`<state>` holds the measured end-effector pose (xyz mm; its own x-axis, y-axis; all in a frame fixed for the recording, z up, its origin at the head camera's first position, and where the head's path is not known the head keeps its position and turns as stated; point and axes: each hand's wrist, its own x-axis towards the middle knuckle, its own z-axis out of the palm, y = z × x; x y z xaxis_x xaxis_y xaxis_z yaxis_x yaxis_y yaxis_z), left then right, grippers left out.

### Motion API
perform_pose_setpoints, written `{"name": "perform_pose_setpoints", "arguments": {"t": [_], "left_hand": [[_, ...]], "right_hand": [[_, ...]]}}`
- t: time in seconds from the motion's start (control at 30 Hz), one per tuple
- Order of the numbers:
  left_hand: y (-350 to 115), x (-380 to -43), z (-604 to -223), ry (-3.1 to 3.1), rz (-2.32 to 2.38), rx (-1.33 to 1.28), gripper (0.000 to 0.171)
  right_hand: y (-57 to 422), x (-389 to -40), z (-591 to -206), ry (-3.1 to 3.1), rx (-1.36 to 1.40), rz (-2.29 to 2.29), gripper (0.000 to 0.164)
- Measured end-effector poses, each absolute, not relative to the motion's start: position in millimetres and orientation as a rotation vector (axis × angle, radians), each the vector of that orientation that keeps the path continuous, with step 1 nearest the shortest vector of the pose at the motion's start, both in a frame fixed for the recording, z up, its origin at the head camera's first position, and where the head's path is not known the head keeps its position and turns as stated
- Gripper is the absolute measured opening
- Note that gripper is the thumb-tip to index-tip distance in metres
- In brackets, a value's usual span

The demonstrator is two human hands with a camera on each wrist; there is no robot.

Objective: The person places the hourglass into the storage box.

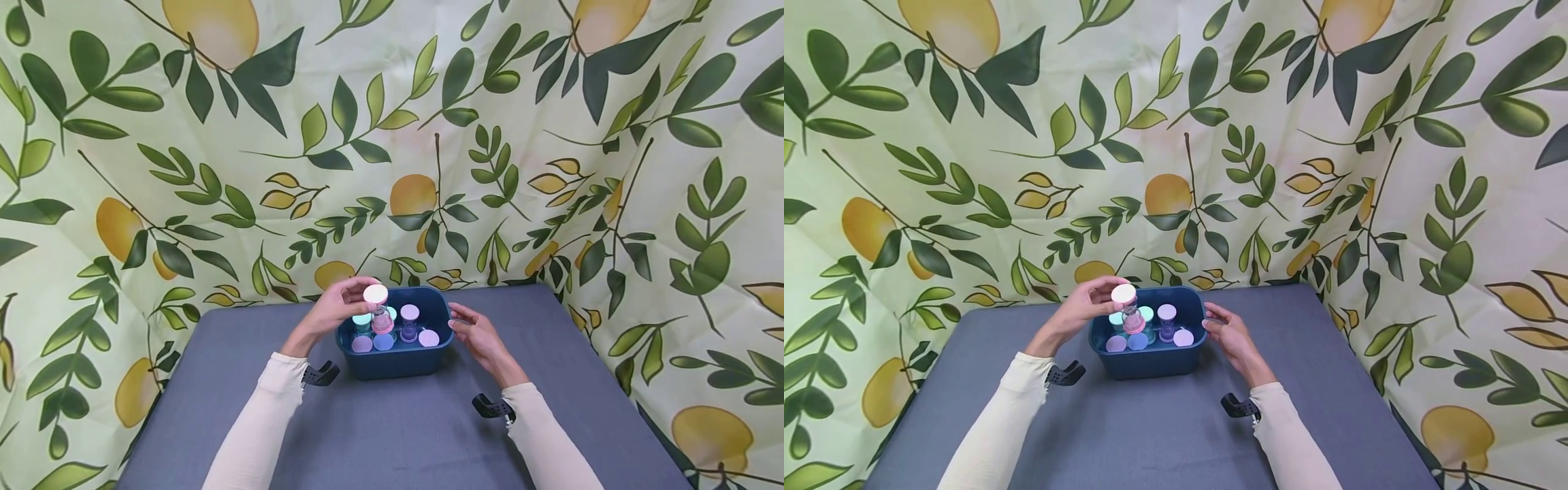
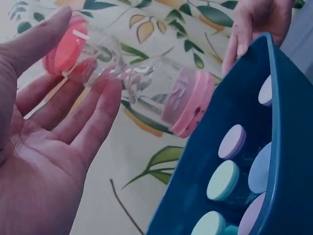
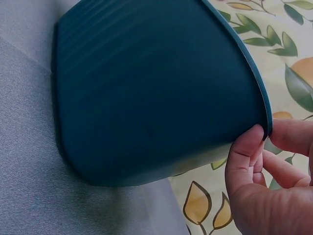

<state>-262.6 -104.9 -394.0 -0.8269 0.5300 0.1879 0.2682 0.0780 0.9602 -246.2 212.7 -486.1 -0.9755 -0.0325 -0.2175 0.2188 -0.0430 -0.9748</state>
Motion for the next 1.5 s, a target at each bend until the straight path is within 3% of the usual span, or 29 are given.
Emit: {"name": "perform_pose_setpoints", "arguments": {"t": [0.7,1.5], "left_hand": [[-76,-295,-420,2.064,1.571,0.875,0.044],[-58,-303,-443,2.151,1.365,0.89,0.041]], "right_hand": [[210,-247,-487,2.067,0.203,-2.125,0.05],[212,-246,-487,2.04,0.205,-2.146,0.05]]}}
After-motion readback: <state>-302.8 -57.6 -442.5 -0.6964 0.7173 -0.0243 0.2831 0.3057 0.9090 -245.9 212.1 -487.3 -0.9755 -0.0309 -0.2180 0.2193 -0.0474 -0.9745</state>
